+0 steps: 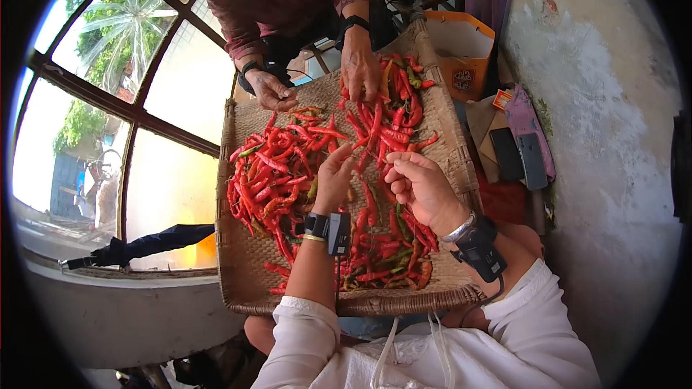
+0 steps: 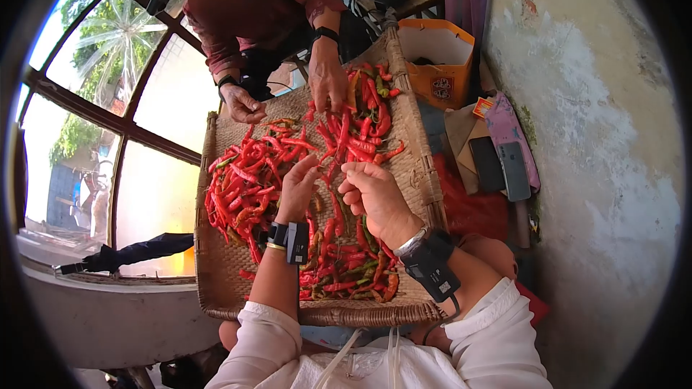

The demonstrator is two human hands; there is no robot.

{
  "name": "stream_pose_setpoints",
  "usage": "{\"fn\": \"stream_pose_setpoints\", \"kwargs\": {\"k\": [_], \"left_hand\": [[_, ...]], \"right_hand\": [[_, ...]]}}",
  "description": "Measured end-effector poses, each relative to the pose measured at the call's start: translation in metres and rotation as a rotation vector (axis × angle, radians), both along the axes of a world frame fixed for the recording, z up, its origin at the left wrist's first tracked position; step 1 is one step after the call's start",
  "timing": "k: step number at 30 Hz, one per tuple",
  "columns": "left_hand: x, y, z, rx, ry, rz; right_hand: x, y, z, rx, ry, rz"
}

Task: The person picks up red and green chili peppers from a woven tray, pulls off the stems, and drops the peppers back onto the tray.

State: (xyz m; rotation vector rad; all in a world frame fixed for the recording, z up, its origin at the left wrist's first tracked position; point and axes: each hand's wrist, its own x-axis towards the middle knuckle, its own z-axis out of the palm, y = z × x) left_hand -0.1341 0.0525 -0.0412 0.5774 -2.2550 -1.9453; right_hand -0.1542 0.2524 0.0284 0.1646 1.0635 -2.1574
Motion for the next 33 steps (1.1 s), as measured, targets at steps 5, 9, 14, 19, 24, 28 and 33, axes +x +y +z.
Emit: {"fn": "stream_pose_setpoints", "kwargs": {"k": [5,9,14,19,24,28,33], "left_hand": [[-0.005,0.026,-0.022,-0.825,0.180,-0.187],[0.002,0.052,0.012,-0.822,0.201,-0.578],[0.002,0.012,0.021,-0.672,0.212,-0.350],[0.016,-0.072,0.058,-1.280,0.181,0.200],[0.038,-0.134,0.063,-1.315,-0.145,0.397],[0.050,-0.173,0.033,-1.145,-0.331,0.331],[0.058,-0.212,0.005,-1.213,-0.299,0.010]], "right_hand": [[-0.003,-0.005,0.001,-0.023,0.016,-0.025],[-0.003,-0.008,-0.002,-0.015,0.033,-0.009],[-0.002,-0.009,-0.003,0.011,0.032,-0.010],[0.001,-0.009,-0.003,0.014,0.026,0.015],[0.001,-0.010,-0.006,0.015,0.037,0.066],[0.001,-0.012,-0.011,0.027,0.034,0.087],[0.002,-0.019,-0.016,0.081,0.095,0.119]]}}
